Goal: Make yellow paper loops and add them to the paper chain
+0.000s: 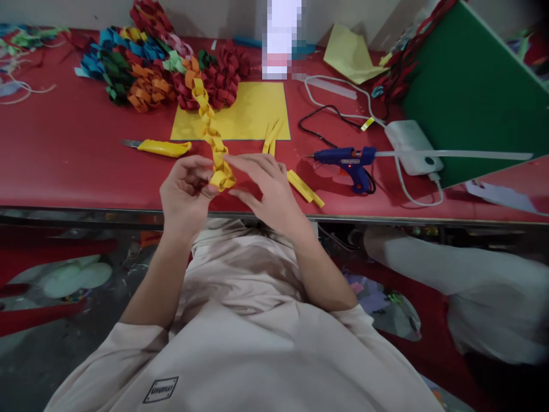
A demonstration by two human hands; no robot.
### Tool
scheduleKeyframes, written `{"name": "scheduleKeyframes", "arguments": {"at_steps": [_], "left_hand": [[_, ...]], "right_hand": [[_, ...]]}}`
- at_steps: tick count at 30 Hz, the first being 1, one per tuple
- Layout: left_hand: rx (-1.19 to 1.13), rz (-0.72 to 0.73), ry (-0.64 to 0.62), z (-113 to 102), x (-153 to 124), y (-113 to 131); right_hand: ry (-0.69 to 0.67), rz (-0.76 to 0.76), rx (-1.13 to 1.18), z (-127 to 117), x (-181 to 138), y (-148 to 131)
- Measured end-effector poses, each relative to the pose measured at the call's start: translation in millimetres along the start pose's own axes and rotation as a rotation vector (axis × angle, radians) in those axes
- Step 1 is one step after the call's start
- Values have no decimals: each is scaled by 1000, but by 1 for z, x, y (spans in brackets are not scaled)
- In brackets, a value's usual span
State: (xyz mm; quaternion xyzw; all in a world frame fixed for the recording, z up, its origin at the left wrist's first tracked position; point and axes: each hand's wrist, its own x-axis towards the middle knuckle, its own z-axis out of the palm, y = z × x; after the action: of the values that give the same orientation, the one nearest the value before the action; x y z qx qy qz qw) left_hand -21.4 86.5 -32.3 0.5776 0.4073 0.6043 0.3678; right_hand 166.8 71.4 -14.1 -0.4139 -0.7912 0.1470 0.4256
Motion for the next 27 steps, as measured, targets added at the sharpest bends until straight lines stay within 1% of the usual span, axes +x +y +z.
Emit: {"name": "scheduleKeyframes", "arguments": {"at_steps": [2, 6, 8, 10, 13, 18, 22, 27], "left_hand": [[-83, -26, -7, -1, 2, 1], [-255, -111, -52, -3, 5, 1], [-284, -138, -63, -3, 5, 1], [-238, -143, -79, -3, 6, 1], [-94, -113, -101, -4, 5, 3], [68, -56, -93, -3, 4, 5], [62, -64, -40, 2, 3, 8], [-30, -102, 4, 6, 1, 15]], "right_hand": [[-64, -28, -73, 0, 4, 1], [-75, -51, -176, 5, 8, 1], [-90, -40, -232, 6, 9, 1], [-116, -26, -290, 6, 9, 0], [-140, -17, -366, 6, 8, -1], [-104, -16, -436, 7, 7, -4], [-55, -46, -421, 11, 8, -2], [-20, -90, -300, 16, 7, 5]]}}
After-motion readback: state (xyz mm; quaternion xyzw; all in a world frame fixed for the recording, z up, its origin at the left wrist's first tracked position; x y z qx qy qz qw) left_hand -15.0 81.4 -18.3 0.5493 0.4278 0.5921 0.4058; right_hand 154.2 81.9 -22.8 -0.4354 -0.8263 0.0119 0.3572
